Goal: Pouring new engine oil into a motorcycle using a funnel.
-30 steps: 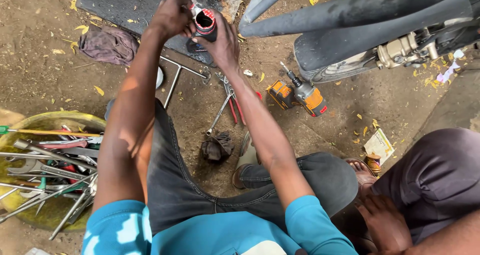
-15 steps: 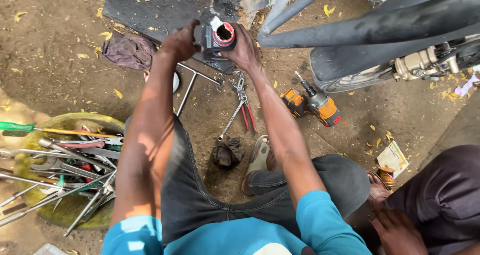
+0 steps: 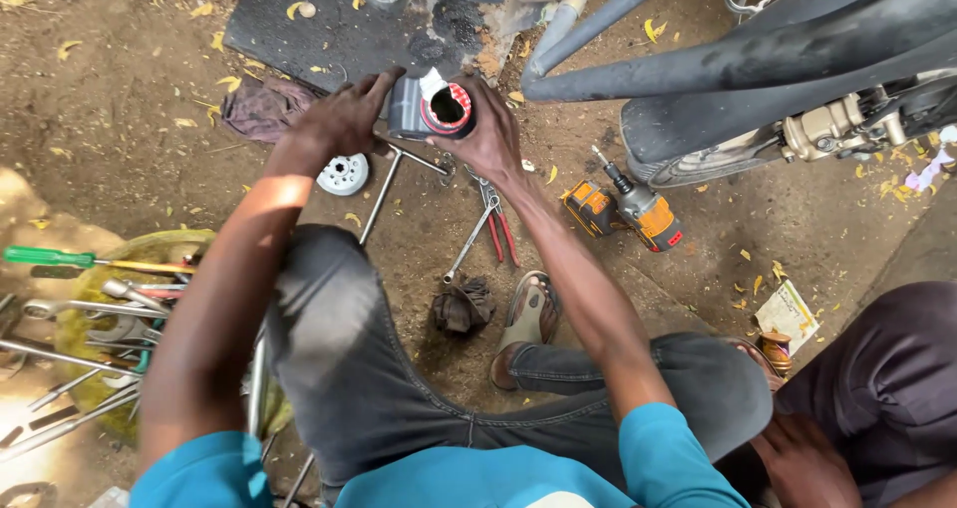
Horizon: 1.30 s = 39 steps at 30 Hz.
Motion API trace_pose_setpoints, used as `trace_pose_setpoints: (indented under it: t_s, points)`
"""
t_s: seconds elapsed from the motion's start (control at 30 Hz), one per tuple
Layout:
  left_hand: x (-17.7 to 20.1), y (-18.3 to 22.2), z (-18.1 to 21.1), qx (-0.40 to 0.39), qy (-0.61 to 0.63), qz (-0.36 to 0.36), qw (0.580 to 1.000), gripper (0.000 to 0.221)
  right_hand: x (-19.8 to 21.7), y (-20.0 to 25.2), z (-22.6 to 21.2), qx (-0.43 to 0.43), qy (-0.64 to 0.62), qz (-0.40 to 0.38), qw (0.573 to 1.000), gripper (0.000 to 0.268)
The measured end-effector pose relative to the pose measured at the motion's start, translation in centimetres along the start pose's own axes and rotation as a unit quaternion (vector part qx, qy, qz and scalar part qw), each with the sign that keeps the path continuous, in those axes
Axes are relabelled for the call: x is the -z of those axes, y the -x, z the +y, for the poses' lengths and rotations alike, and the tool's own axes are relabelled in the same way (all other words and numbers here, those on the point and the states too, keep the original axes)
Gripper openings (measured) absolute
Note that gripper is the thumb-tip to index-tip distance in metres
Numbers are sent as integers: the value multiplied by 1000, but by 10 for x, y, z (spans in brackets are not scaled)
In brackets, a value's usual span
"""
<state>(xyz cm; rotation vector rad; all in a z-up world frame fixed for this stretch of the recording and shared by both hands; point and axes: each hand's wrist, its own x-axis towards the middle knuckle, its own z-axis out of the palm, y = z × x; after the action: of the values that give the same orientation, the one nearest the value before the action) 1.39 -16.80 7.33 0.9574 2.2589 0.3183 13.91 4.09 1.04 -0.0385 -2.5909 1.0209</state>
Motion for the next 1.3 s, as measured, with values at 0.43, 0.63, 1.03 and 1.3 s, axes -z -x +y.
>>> trace_pose_setpoints:
  t_s: [0.43,0.63,1.03,1.3]
  points:
    - [-22,84,-3,-324,205,356,852,97,116,-27,-159,116,-64,-63,989,72]
    - [-23,103,20,-262,199,454,828,87,157,-47,-192,118,-77,-98,985,72]
    - [-30,107,68,-142,303,569,751,89,112,-2,-261,-61,-24,85,994,113]
    - [-133,44,55,23,432,581,689,68,90,3,-291,-164,-103,174,966,134]
